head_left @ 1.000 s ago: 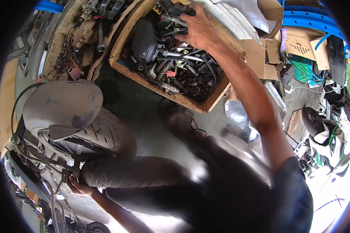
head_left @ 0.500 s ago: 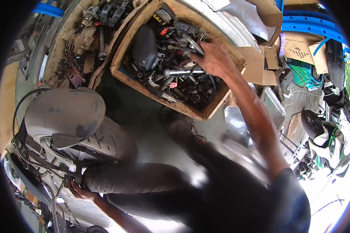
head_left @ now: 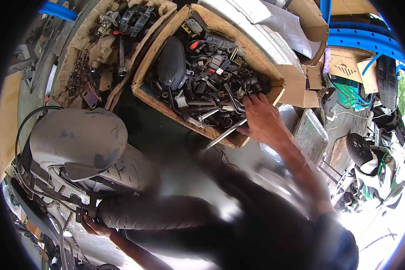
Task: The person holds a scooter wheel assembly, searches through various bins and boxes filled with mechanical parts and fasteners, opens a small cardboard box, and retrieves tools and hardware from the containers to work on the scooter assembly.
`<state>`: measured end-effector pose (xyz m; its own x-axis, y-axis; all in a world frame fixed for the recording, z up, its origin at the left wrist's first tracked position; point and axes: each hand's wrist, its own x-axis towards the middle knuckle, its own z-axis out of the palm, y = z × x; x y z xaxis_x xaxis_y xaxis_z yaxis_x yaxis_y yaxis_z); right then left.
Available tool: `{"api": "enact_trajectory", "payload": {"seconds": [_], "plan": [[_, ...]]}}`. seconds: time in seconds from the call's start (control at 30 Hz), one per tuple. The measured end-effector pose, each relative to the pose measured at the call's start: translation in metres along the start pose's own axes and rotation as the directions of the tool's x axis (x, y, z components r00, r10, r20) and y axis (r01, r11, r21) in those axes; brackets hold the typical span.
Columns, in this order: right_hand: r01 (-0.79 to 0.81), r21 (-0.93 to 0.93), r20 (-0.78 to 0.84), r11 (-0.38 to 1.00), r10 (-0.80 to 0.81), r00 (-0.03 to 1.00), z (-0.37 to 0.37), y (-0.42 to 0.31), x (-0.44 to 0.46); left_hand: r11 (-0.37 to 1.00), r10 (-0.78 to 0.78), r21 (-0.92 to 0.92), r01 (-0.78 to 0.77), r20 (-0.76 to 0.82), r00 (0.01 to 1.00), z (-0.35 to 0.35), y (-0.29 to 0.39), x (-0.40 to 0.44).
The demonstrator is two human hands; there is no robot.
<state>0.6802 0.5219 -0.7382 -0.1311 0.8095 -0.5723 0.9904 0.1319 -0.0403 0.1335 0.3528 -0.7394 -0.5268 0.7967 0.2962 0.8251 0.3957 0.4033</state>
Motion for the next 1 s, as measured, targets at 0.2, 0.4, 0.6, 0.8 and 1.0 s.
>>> {"api": "enact_trajectory", "payload": {"seconds": [0.2,0.4,0.6,0.8,1.0], "plan": [[0.055,0.004,0.139,0.998,-0.055,0.989,-0.063,-0.007,0.028,0.932,-0.316,-0.189,0.31,-0.004,0.949,0.002,-0.009,-0.002],[0.287,0.053,-0.445,0.956,-0.235,0.864,-0.056,-0.011,0.143,0.937,-0.316,-0.16,0.312,0.001,0.949,0.001,0.02,0.0],[0.22,0.112,-0.188,0.969,-0.197,0.962,-0.045,0.002,0.185,0.998,-0.036,0.045,0.035,0.015,0.999,-0.003,-0.012,-0.004],[0.176,0.024,-0.053,0.984,-0.175,0.983,-0.054,-0.007,0.192,0.898,-0.373,-0.25,0.362,0.004,0.928,0.002,-0.005,-0.003],[0.288,-0.049,-0.051,0.956,-0.291,0.955,-0.029,-0.015,0.19,0.959,-0.26,-0.113,0.258,0.004,0.966,-0.001,-0.006,0.0]]}}
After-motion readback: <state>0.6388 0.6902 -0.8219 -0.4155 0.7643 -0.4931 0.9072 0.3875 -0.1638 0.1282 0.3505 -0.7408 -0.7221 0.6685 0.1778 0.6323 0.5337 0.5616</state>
